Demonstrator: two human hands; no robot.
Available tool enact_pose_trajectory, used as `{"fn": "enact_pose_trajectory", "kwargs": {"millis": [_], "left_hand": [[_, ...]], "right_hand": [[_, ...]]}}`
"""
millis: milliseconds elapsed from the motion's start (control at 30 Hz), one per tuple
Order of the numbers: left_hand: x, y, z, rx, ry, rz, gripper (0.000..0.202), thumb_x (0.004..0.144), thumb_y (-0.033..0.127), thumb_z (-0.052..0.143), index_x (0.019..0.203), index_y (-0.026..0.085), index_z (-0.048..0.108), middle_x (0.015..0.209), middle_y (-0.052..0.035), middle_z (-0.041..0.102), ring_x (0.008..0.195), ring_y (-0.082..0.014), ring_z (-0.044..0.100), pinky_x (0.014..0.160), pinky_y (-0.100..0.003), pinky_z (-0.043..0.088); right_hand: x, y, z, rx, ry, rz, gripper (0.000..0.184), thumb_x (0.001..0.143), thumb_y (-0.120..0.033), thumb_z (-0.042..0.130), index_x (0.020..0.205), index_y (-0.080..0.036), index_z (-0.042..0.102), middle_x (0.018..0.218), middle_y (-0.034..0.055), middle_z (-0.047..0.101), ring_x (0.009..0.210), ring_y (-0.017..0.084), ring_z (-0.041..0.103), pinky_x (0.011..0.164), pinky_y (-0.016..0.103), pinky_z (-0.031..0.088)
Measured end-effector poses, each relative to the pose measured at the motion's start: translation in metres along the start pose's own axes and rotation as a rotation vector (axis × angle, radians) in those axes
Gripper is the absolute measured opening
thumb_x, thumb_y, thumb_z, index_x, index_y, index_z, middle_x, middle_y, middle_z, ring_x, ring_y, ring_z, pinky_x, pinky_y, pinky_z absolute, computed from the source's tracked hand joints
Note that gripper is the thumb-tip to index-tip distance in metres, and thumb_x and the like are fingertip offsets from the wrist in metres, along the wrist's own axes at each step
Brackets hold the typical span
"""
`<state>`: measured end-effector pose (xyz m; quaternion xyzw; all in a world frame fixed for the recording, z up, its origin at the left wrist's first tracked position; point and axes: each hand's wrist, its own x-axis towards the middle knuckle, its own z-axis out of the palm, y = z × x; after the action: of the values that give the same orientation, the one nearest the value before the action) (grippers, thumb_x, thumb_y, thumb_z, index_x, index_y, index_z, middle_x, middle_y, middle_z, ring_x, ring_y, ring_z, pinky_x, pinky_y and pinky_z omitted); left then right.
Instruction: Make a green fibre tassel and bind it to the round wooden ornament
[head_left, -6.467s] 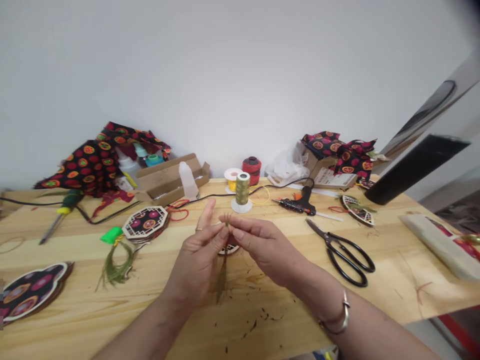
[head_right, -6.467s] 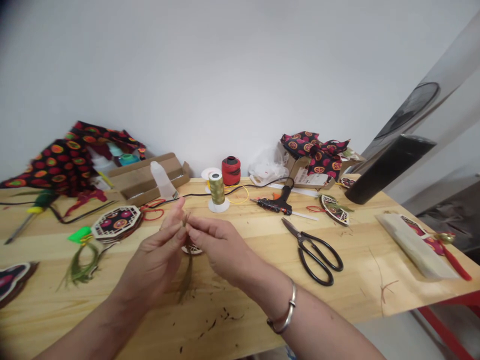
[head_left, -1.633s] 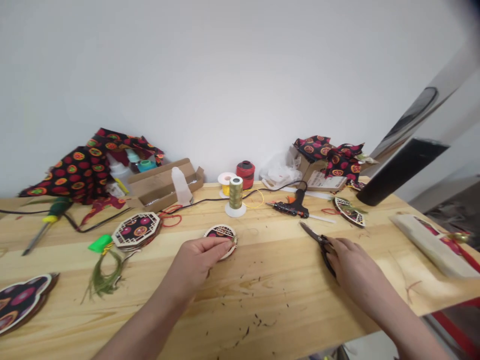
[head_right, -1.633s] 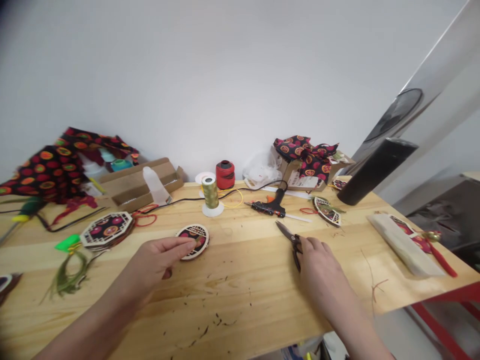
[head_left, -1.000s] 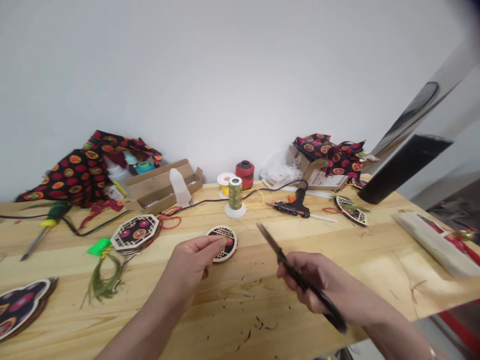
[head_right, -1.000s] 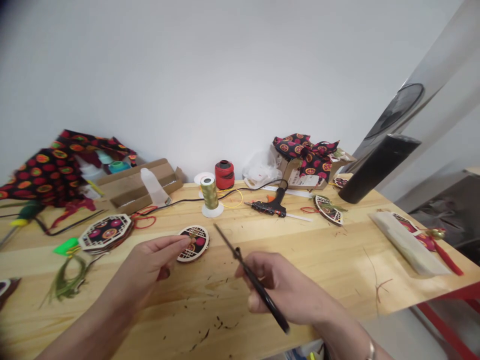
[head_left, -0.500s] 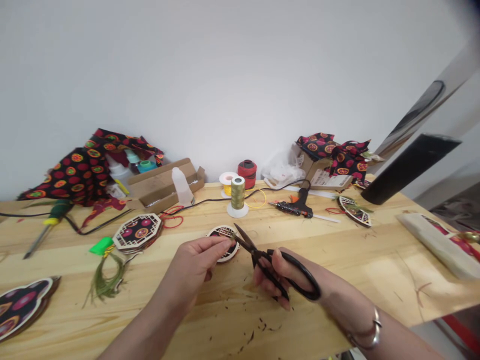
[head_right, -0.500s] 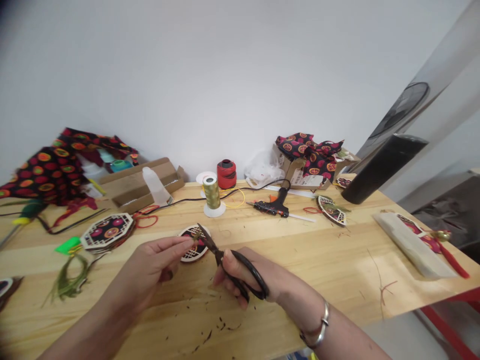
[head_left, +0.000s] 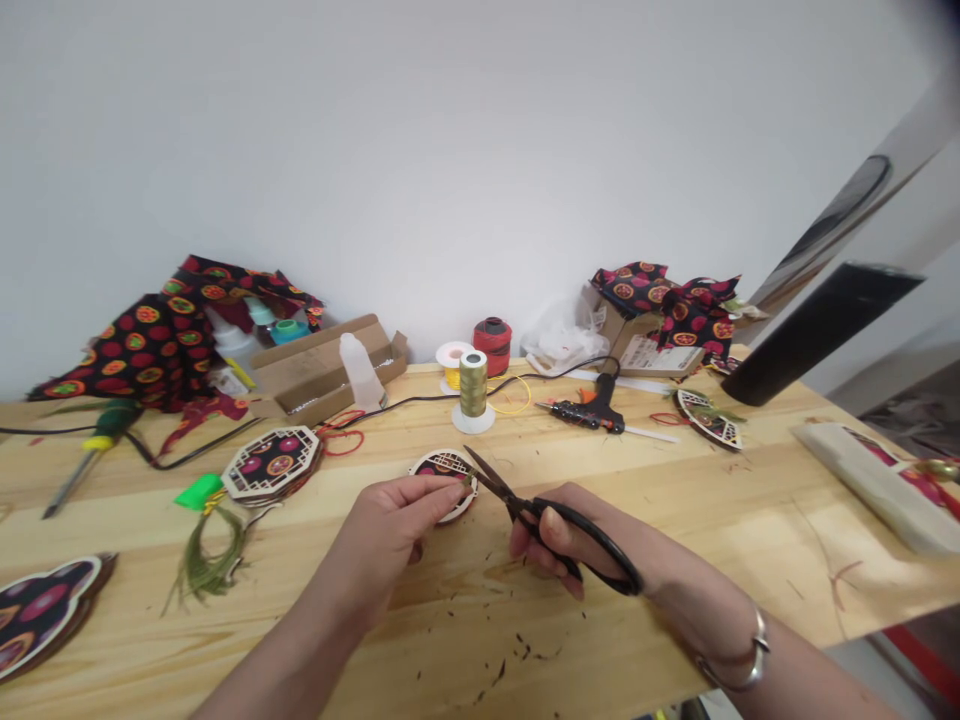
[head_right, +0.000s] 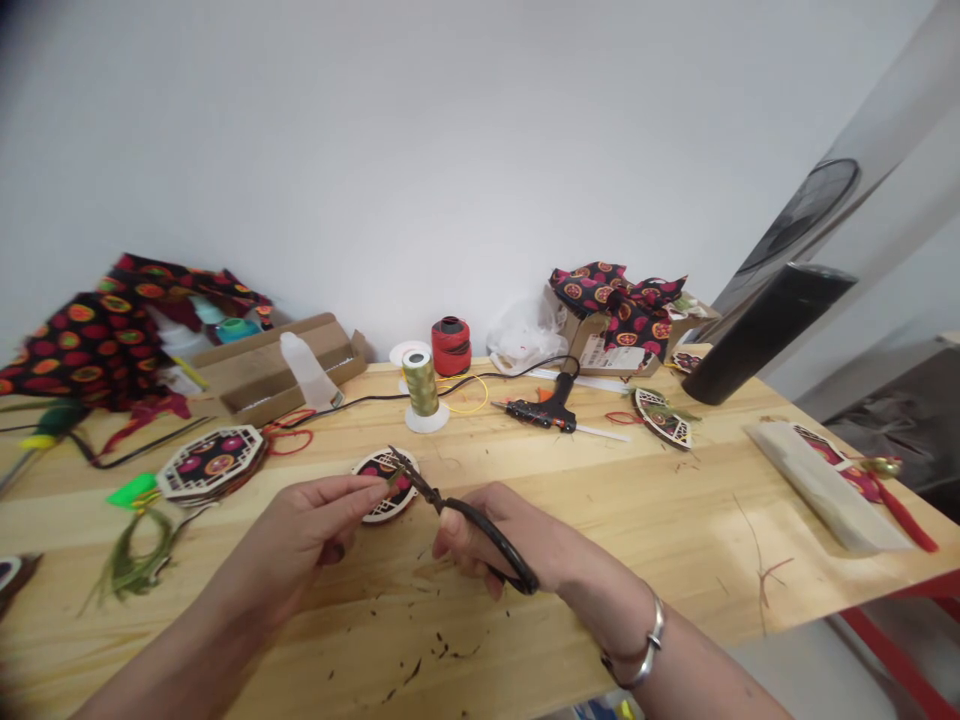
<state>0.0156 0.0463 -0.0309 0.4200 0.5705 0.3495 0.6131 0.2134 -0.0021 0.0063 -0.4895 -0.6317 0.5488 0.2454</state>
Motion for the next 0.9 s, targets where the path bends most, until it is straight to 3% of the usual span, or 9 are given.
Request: {"fn": "enact_pose_trajectory", "kwargs": {"millis": [367,900], "left_hand": [[0.0001,0.0028,0.0036,0.019,0.046,-0.015,0.028,0.055,0.039,0.076,0.067,0.014,0.074,0.037,0.0077,0.038,0.040,-0.0055,0.023,0.040,-0.020,0.012],[0.0007,0.0003,0.0017,0.037,0.028,0.001,0.027,0.058,0.040,0.074,0.070,0.015,0.074,0.038,0.0089,0.035,0.041,-0.0060,0.021,0.042,-0.020,0.012]], "right_hand": [[-0.0010,0.0015,-0.0007,0.006,0.063,0.035,0.057,0.081,-0.065,0.039,0.085,-0.012,0.060,0.065,0.0005,0.043,0.060,0.011,0.041,0.051,0.020,0.035],[-0.0006,0.0025,0.0007,0.037,0.099,0.112,0.055,0.078,-0.065,0.045,0.085,-0.012,0.061,0.065,-0.0005,0.042,0.055,0.009,0.037,0.048,0.021,0.028]]}}
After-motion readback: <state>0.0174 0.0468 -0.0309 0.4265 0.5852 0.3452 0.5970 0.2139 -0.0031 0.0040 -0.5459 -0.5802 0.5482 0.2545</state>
